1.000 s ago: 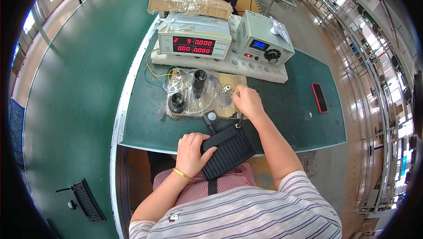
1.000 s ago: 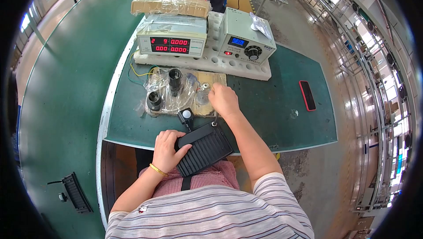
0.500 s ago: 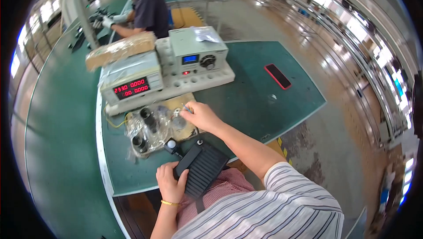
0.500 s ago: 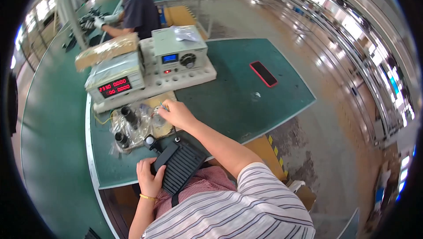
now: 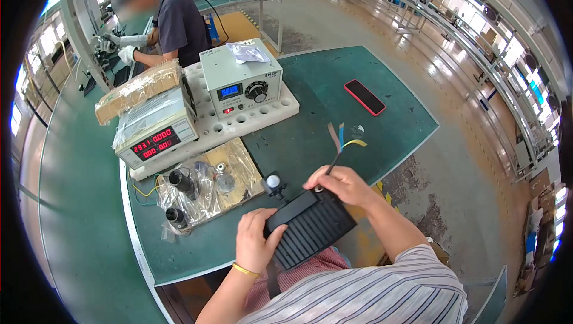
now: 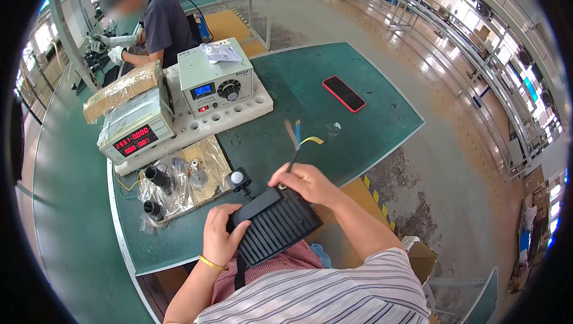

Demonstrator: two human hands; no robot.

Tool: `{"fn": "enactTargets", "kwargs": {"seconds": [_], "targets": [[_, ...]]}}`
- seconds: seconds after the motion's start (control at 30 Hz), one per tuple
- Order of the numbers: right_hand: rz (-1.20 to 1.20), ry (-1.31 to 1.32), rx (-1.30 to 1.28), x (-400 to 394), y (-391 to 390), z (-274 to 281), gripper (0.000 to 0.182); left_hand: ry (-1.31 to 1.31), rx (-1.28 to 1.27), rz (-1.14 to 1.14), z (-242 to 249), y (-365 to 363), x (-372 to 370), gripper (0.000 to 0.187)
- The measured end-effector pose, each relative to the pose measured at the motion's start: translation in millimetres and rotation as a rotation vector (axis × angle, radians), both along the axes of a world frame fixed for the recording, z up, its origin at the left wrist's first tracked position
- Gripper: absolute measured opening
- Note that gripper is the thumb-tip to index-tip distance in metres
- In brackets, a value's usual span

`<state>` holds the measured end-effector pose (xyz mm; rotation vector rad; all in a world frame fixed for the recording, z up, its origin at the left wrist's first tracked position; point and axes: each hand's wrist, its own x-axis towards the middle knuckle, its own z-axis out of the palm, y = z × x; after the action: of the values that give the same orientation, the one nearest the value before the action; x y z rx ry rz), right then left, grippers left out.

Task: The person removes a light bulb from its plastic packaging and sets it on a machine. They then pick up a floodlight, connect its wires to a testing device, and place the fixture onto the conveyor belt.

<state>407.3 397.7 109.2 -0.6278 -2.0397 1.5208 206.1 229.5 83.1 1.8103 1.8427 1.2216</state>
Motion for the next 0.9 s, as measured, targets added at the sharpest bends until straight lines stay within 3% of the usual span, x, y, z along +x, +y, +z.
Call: {"fn": "enactTargets", "kwargs": {"seconds": [0.13, 0.23, 0.3, 0.37, 0.5, 0.57, 0.7, 0.73, 0.83, 0.87, 0.9], "targets": [[-0.238, -0.052, 0.169, 26, 27, 43, 0.027, 0.101, 0.084, -0.017, 12, 19, 5, 0.047], [-0.516, 0.008, 0.326, 38, 76, 57, 0.025, -0.226, -0.174, -0.063, -20, 8, -5, 0.043], [-0.706, 0.120, 0.422, 31, 113, 60, 0.024, -0.179, -0.138, -0.049, -37, 5, -7, 0.035], [-0.788, 0.298, 0.461, 12, 157, 52, 0.023, -0.100, -0.117, -0.064, -35, 7, -6, 0.030], [-0.871, 0.295, 0.532, -33, 238, 16, 0.027, -0.139, -0.090, -0.011, -40, 7, -6, 0.026], [-0.903, 0.388, 0.425, -55, 276, -17, 0.029, -0.144, -0.109, -0.002, -37, 7, -6, 0.024], [-1.041, 0.276, 0.219, -74, 320, -63, 0.034, -0.126, -0.107, -0.009, -39, 6, -8, 0.021], [-1.065, 0.124, 0.362, -72, 341, -83, 0.036, -0.126, -0.109, -0.010, -40, 7, -8, 0.021], [-1.086, -0.544, 0.433, -66, 323, -60, 0.038, -0.112, -0.088, -0.020, -40, 8, -7, 0.020], [-1.024, -0.635, 0.455, -60, 330, -67, 0.037, -0.102, -0.071, -0.020, -38, 9, -6, 0.020], [-0.956, -0.513, 0.369, -55, 332, -74, 0.037, -0.095, -0.075, -0.019, -38, 9, -6, 0.020]]}}
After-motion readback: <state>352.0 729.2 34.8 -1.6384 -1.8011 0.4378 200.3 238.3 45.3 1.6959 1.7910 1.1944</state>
